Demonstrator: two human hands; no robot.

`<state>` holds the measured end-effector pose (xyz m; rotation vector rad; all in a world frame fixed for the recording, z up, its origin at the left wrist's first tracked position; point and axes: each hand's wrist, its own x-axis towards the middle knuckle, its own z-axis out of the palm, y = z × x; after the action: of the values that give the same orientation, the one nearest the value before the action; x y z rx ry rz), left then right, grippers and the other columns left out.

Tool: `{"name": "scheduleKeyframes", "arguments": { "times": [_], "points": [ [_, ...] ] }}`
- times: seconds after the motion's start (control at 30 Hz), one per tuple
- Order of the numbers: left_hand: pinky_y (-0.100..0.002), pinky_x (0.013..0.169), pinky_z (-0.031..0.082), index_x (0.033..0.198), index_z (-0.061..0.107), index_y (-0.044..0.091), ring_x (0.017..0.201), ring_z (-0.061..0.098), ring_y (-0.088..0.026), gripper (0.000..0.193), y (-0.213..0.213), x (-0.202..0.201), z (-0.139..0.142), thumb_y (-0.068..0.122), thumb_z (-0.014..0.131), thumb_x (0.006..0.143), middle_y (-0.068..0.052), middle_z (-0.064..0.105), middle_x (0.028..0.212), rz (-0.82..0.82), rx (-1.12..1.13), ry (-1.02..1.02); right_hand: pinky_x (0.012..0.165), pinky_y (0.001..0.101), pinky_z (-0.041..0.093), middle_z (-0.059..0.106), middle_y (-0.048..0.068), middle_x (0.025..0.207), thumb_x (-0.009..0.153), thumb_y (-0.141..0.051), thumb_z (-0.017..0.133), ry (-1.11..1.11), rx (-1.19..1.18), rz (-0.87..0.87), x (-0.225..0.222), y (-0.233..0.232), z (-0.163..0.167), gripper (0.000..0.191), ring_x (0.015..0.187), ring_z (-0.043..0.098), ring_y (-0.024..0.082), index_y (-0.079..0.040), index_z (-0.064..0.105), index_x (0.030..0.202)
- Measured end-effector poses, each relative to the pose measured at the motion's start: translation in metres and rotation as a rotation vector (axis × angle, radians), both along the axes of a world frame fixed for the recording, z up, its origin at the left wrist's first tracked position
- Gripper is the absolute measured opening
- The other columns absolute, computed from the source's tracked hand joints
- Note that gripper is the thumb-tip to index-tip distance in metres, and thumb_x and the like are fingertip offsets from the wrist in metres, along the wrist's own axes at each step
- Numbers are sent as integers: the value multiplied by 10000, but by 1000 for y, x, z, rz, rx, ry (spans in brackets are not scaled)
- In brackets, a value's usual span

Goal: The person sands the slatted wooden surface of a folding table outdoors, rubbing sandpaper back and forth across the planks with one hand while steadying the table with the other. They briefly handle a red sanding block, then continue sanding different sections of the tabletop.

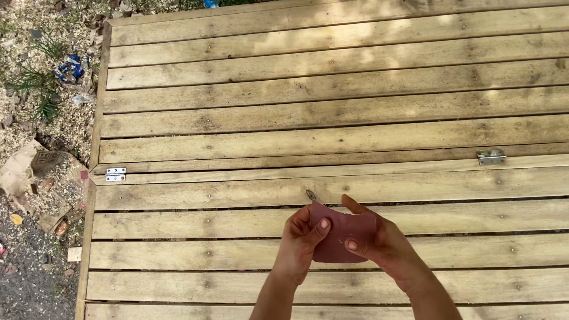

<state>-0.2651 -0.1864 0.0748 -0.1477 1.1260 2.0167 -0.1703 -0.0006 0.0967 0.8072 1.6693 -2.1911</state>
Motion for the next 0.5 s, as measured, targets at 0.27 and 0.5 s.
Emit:
{"name": "scheduleKeyframes", "arguments": {
  "times": [0.27,0.5],
  "points": [
    [-458,959,488,1161,715,128,1138,573,-300,265,-112,-94,-20,283,690,947,-90,630,1227,182,-1249,682,894,363,603,608,-2,1436,995,-269,537,-272,1254,356,-67,-33,6,571,1149,670,259,-315,516,1564],
    [-532,1220,90,1548,388,204,1545,187,-264,554,-223,-121,-80,378,361,1022,-50,292,1656,47,-1643,911,1149,574,302,296,161,1646,994,-327,470,-28,1716,276,-127,-118,-75,630,1508,241,413,-53,366,1552]
  ]
}}
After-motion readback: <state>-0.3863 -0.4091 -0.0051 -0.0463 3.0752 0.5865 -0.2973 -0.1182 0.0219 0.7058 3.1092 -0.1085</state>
